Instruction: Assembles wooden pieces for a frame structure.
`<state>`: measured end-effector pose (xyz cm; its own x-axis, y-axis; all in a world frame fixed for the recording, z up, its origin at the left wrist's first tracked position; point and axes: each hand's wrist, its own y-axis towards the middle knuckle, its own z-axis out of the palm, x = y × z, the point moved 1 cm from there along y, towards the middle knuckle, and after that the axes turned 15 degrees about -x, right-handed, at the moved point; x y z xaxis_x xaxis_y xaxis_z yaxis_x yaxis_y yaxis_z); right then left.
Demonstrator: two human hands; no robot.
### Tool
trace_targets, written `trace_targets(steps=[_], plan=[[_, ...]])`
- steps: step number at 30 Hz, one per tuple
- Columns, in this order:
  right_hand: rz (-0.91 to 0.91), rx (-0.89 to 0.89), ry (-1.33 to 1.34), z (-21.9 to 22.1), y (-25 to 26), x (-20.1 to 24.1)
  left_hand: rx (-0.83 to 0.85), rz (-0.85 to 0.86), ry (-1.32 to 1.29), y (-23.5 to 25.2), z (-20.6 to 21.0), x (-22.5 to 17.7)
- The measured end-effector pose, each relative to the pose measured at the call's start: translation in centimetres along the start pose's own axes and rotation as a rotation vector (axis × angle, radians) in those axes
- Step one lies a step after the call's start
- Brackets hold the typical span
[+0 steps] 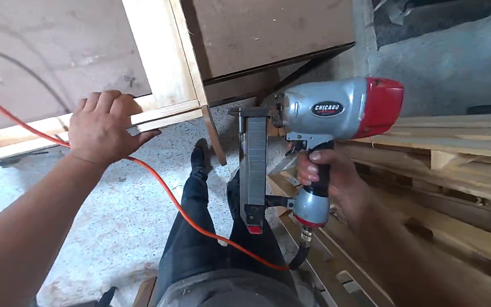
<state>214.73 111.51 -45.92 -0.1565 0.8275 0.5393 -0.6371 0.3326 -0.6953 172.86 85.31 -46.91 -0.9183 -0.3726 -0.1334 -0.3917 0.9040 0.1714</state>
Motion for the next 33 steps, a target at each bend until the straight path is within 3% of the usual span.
trace_targets(steps=[8,16,18,21,24,27,33], plan=[[0.127,0.018,0.051,1.7,1.6,-0.7,-0.066,0.026,0.038,-0.2,0.4,0.2],[0.114,0.001,0.049,1.9,1.1,-1.6,-0.085,-0.013,0.032,-0.2,0.3,0.3],[0.121,0.003,0.058,2.2,1.3,-1.4,-0.091,-0.156,-0.075,-0.8,-1.3,-1.9],[0.115,0.018,0.072,2.0,1.5,-1.5,-0.216,-0.302,-0.319,-3.8,-3.4,-11.3],[0.145,0.066,0.081,1.4,1.6,-1.3,-0.166,-0.44,-0.467,-5.9,-1.4,-19.2],[0.174,0.065,0.039,1.2,2.8,0.0,-0.207,-0.528,-0.46,-4.1,0.2,-20.6],[0.19,0.04,0.017,0.9,2.9,0.4,-0.166,-0.516,-0.319,-2.6,0.2,-22.1]])
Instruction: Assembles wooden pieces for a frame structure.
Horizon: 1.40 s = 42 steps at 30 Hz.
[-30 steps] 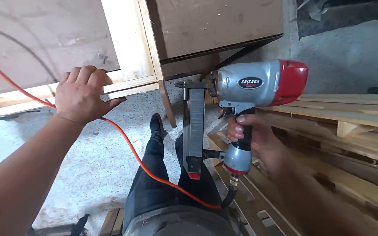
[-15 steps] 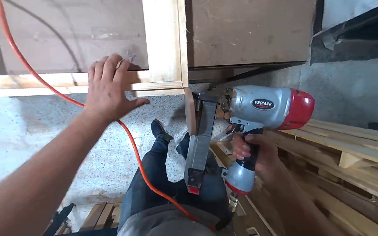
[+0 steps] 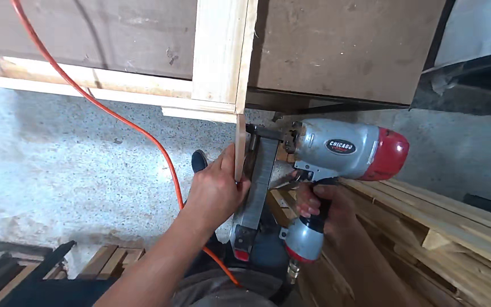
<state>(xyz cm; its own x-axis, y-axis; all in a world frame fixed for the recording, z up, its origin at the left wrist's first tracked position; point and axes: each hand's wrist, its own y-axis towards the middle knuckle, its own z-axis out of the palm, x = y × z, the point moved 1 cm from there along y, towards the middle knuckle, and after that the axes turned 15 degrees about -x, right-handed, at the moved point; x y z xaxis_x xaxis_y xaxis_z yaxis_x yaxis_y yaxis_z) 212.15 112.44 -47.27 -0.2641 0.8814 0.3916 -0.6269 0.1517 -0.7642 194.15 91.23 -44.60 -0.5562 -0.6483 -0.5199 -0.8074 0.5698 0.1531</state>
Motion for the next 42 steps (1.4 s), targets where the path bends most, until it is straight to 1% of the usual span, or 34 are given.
trace_targets(steps=[4,9,15,21,31,37,42], plan=[[0.011,0.041,0.06,-0.1,-0.1,-0.5,0.02,-0.024,-0.005,0.1,-0.2,-0.1],[0.018,0.052,0.096,0.0,0.1,-0.5,0.017,-0.029,-0.008,0.1,-0.2,-0.1],[-0.013,0.042,0.091,-0.6,0.2,-0.1,0.02,-0.03,-0.015,0.0,-0.2,0.1],[0.022,0.093,0.083,0.3,0.7,-0.4,0.008,-0.031,-0.008,-0.1,-0.2,0.0],[0.051,0.101,0.121,0.4,0.9,-0.4,0.016,-0.025,-0.002,0.0,-0.2,0.1],[-0.022,0.057,0.101,-0.5,0.1,-0.2,0.019,-0.029,-0.013,0.1,-0.4,0.2],[-0.01,0.022,0.129,-1.2,-0.2,-0.4,0.023,-0.013,-0.002,0.2,-0.4,0.3]])
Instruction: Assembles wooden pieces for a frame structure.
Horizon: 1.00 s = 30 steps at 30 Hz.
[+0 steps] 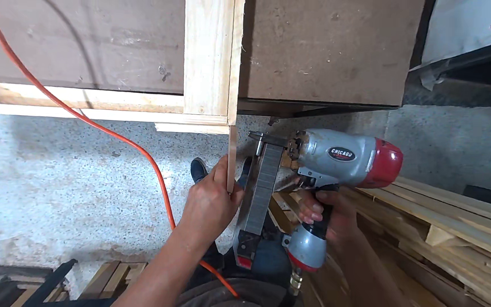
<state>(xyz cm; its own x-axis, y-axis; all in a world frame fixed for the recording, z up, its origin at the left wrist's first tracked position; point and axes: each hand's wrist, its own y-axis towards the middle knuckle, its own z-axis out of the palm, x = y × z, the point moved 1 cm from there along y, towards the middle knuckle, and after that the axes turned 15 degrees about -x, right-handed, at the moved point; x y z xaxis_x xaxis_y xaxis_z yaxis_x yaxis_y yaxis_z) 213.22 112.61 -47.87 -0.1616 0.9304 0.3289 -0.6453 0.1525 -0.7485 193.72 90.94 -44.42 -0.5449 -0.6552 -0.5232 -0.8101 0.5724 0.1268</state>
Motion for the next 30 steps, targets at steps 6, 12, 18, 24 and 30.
trace_targets(steps=[6,12,18,24,30], plan=[[0.047,0.035,0.04,0.2,0.7,-0.9,0.005,0.003,0.036,-0.1,0.0,-0.1],[0.087,0.037,-0.021,0.7,1.5,-1.2,-0.007,0.005,0.06,-0.1,-0.1,-0.2],[0.081,0.058,0.001,0.4,1.6,-1.2,-0.016,0.007,0.068,-0.2,-0.1,-0.2],[0.005,0.057,0.144,-0.9,0.0,-0.5,-0.034,0.002,0.067,-0.3,0.0,-0.2],[-0.088,0.031,0.066,-1.8,-1.5,0.7,-0.008,-0.032,-0.004,-0.4,0.0,0.2]])
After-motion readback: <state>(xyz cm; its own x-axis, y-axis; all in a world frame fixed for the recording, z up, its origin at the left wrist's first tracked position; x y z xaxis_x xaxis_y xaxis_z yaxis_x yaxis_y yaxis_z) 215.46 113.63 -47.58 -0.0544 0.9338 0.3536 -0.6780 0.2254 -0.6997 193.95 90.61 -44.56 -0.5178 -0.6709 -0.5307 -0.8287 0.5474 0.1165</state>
